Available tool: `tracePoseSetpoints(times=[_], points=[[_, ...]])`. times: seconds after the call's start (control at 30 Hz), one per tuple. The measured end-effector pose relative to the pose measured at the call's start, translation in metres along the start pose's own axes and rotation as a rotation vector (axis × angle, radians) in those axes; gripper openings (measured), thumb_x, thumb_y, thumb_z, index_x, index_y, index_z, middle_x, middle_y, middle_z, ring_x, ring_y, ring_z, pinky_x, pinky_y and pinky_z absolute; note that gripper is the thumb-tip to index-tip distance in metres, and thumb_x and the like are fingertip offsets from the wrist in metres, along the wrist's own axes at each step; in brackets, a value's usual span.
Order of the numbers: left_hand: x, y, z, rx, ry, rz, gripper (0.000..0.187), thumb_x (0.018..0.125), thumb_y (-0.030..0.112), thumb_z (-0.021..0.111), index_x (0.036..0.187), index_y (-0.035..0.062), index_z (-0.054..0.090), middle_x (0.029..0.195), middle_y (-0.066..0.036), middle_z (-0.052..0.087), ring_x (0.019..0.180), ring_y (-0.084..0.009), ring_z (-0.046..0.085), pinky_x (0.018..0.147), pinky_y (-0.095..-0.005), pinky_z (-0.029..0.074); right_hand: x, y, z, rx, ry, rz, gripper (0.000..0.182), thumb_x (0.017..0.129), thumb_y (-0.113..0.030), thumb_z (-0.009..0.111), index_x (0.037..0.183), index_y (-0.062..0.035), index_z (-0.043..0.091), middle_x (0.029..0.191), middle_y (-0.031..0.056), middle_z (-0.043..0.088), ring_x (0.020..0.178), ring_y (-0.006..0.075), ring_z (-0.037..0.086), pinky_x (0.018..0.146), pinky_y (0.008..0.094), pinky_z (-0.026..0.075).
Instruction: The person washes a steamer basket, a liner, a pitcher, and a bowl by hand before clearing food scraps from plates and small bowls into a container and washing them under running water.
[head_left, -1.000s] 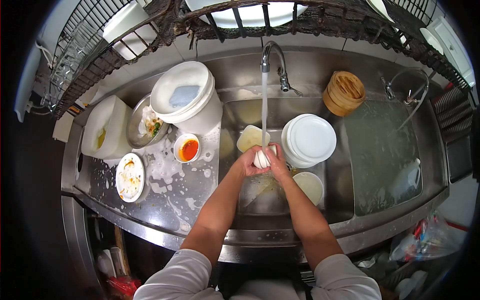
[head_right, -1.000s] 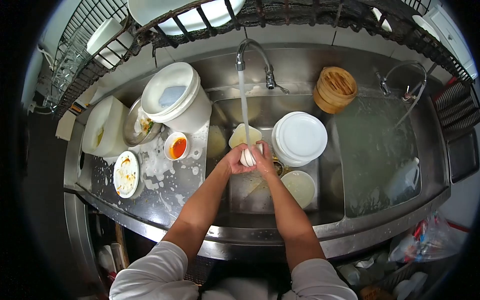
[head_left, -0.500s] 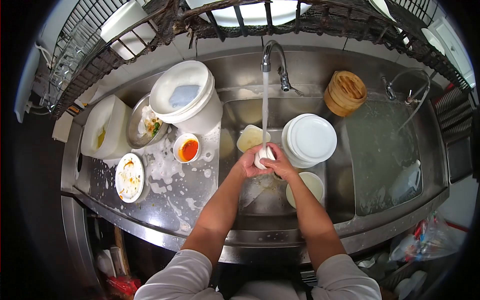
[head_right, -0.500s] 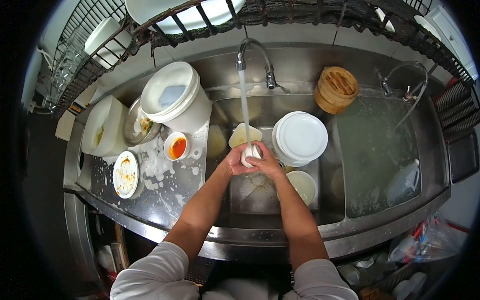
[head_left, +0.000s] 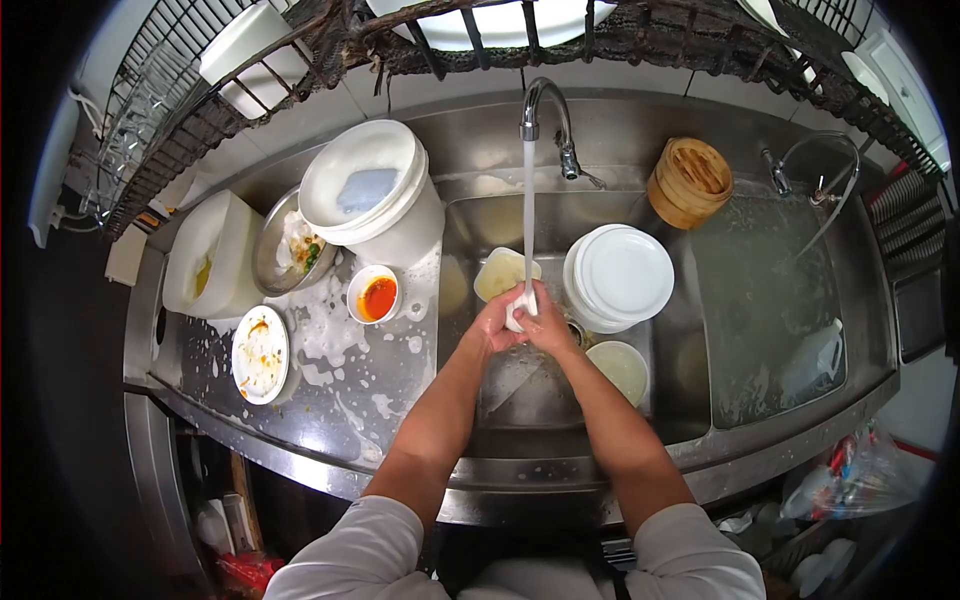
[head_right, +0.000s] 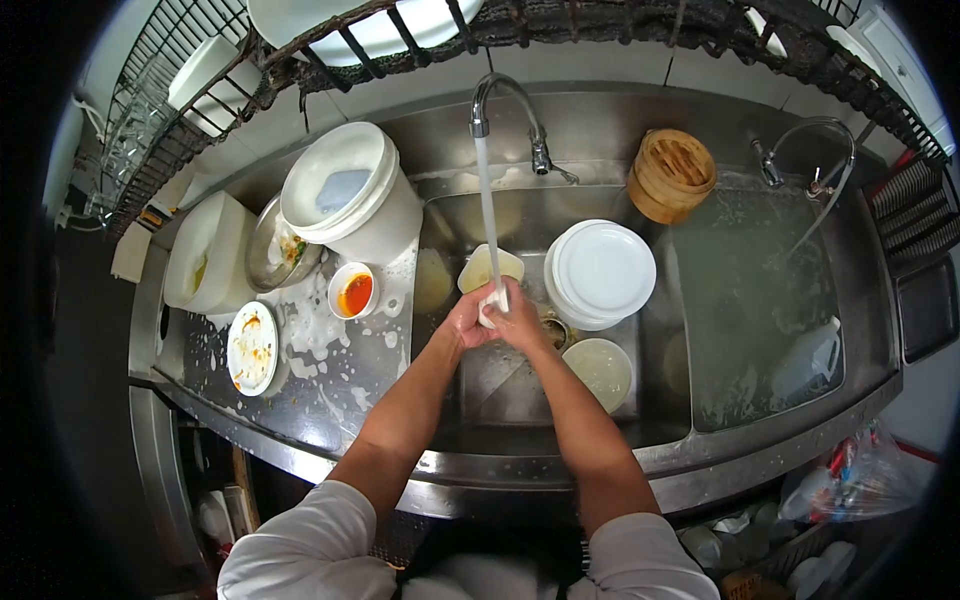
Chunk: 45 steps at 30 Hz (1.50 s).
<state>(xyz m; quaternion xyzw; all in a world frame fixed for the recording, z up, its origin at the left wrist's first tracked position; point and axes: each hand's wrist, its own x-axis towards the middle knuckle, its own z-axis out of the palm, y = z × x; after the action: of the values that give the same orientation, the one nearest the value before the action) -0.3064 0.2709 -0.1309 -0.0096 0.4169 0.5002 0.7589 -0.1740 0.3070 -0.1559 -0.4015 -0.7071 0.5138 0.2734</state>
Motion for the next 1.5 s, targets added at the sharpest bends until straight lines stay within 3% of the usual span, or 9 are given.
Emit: tracePoseSetpoints(times=[0.23, 0.33, 0.57, 0.67, 0.9, 1.0, 1.17, 1.3, 1.5], points=[[-0.012, 0.008, 0.002, 0.005, 0.034, -0.055, 0.039, 0.089, 0.037, 0.058, 0.119, 0.0123, 0.056, 0.108, -0.009, 0.063, 0.094, -0.0233, 0.064, 0.078, -0.0436, 0.056, 0.000, 0.014, 0.006, 0.735, 0.038, 0.208, 0.046, 0.093, -0.027, 0.060, 0.133, -0.0145, 0.041, 0.120, 0.0086, 0.054, 0.110, 0.0187, 0.052, 0.093, 0.0335, 0.043], [-0.004, 0.005, -0.005, 0.146, 0.081, -0.088, 0.037, 0.089, 0.036, 0.058, 0.117, 0.0120, 0.056, 0.107, -0.009, 0.063, 0.093, -0.0231, 0.064, 0.077, -0.0437, 0.057, 0.001, 0.032, 0.014, 0.288, -0.115, 0.030, 0.042, 0.093, -0.023, 0.060, 0.130, -0.0131, 0.043, 0.120, 0.0077, 0.052, 0.109, 0.0165, 0.050, 0.092, 0.0322, 0.043], [-0.014, 0.001, 0.002, 0.065, 0.030, -0.084, 0.029, 0.090, 0.033, 0.058, 0.111, 0.0132, 0.060, 0.103, -0.007, 0.065, 0.093, -0.0219, 0.064, 0.078, -0.0427, 0.056, -0.008, 0.012, 0.003, 0.833, 0.075, 0.335, 0.051, 0.099, -0.037, 0.049, 0.140, -0.0094, 0.035, 0.131, 0.0106, 0.047, 0.120, 0.0182, 0.046, 0.098, 0.0329, 0.040], [0.008, -0.008, -0.022, 0.136, 0.077, -0.029, 0.030, 0.090, 0.035, 0.058, 0.111, 0.0134, 0.060, 0.102, -0.007, 0.066, 0.092, -0.0225, 0.065, 0.078, -0.0442, 0.056, -0.005, 0.030, 0.019, 0.329, -0.096, 0.027, 0.050, 0.101, -0.043, 0.039, 0.139, -0.0114, 0.036, 0.132, 0.0107, 0.046, 0.123, 0.0197, 0.043, 0.103, 0.0344, 0.036], [-0.011, -0.001, -0.011, 0.007, 0.097, -0.053, 0.031, 0.089, 0.038, 0.059, 0.109, 0.0141, 0.061, 0.095, -0.006, 0.067, 0.085, -0.0210, 0.066, 0.072, -0.0413, 0.058, -0.009, 0.008, 0.013, 1.037, -0.021, 0.190, 0.044, 0.099, -0.034, 0.048, 0.134, -0.0094, 0.041, 0.131, 0.0080, 0.047, 0.122, 0.0190, 0.044, 0.103, 0.0347, 0.035], [-0.005, -0.002, -0.013, 0.087, 0.089, -0.078, 0.032, 0.088, 0.039, 0.060, 0.108, 0.0144, 0.061, 0.095, -0.006, 0.067, 0.083, -0.0205, 0.066, 0.069, -0.0392, 0.058, -0.011, 0.011, 0.016, 0.588, -0.159, 0.132, 0.046, 0.098, -0.036, 0.049, 0.136, -0.0106, 0.040, 0.127, 0.0070, 0.050, 0.117, 0.0188, 0.048, 0.099, 0.0337, 0.040], [-0.014, 0.003, 0.002, 0.123, 0.047, -0.096, 0.031, 0.087, 0.039, 0.061, 0.106, 0.0147, 0.062, 0.095, -0.005, 0.067, 0.080, -0.0194, 0.066, 0.067, -0.0374, 0.057, -0.009, 0.003, 0.006, 1.023, 0.047, 0.265, 0.048, 0.100, -0.042, 0.043, 0.134, -0.0087, 0.039, 0.127, 0.0087, 0.049, 0.116, 0.0180, 0.048, 0.099, 0.0329, 0.040], [-0.003, -0.005, 0.000, 0.139, 0.090, -0.035, 0.032, 0.088, 0.039, 0.059, 0.108, 0.0143, 0.062, 0.097, -0.005, 0.067, 0.081, -0.0205, 0.066, 0.068, -0.0383, 0.057, -0.003, 0.019, 0.017, 0.375, -0.039, 0.044, 0.045, 0.101, -0.045, 0.035, 0.128, -0.0103, 0.044, 0.126, 0.0084, 0.049, 0.117, 0.0185, 0.047, 0.100, 0.0346, 0.038], [-0.009, 0.003, 0.000, 0.087, 0.088, -0.047, 0.035, 0.088, 0.040, 0.058, 0.111, 0.0143, 0.061, 0.099, -0.006, 0.067, 0.084, -0.0219, 0.067, 0.067, -0.0383, 0.059, -0.006, -0.003, 0.008, 1.146, 0.129, 0.373, 0.052, 0.100, -0.053, 0.031, 0.124, -0.0097, 0.048, 0.118, 0.0074, 0.054, 0.107, 0.0181, 0.053, 0.094, 0.0350, 0.043]])
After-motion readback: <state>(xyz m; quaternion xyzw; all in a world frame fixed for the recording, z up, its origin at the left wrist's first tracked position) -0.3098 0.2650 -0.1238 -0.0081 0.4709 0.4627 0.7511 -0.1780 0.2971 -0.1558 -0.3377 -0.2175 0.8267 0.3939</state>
